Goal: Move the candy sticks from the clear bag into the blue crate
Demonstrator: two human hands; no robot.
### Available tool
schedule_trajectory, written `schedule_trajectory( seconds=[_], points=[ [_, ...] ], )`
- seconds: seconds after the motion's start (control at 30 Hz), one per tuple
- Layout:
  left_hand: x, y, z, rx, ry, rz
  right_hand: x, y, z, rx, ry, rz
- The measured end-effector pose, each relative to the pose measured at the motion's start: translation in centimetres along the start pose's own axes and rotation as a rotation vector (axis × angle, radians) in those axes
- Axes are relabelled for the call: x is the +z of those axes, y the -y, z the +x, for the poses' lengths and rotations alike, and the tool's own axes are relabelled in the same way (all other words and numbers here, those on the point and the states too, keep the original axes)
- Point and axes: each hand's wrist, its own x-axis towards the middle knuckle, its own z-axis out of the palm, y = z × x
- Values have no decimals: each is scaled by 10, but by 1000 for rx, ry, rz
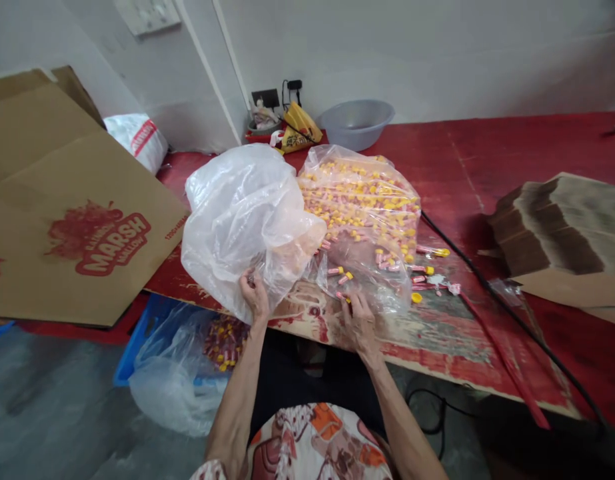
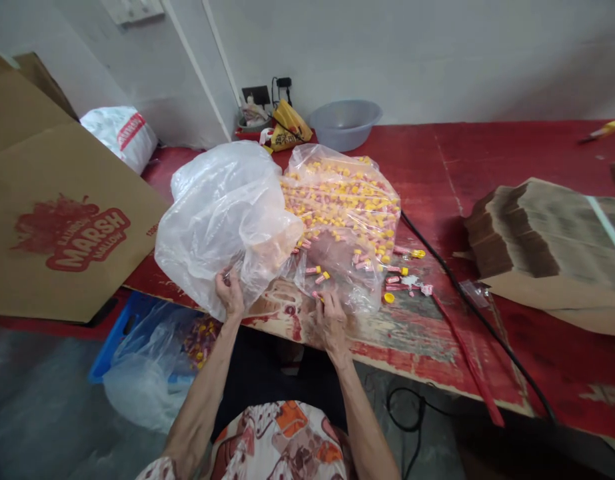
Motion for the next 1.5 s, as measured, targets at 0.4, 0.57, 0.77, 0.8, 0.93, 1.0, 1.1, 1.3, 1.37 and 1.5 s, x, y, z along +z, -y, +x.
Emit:
schedule_trajectory(
  seconds=[0.4, 0.57, 0.77, 0.8, 0.93, 1.0, 1.1, 1.3, 1.37, 1.5],
  points=[
    [17, -29, -73, -152, 960, -208, -11, 18, 16, 267, 175, 419],
    [27, -39, -90, -198, 1105, -247, -24, 18, 22, 486, 230, 692],
    [28, -39, -85, -31, 898, -50, -16, 16, 19, 311, 229, 484],
    [29, -38, -85, 13, 888, -17, -13, 16, 18, 250, 217, 426],
    [30, -34, -88, 67, 934, -37, -4, 15, 13, 164, 130, 279],
    [30, -34, -89, 74, 921, -74, -4, 13, 9, 214, 51, 243],
    [29, -35, -91, 216, 895, -25, -9, 9, 5, 229, -39, 180],
    [31, -30, -91, 442, 945, 73, -20, 7, 14, 279, 27, 250],
    [31, -24, -90, 413, 961, 74, -24, 9, 17, 376, -8, 356],
    [27, -16, -89, 495, 984, 85, -23, 9, 17, 339, 31, 381]
  ],
)
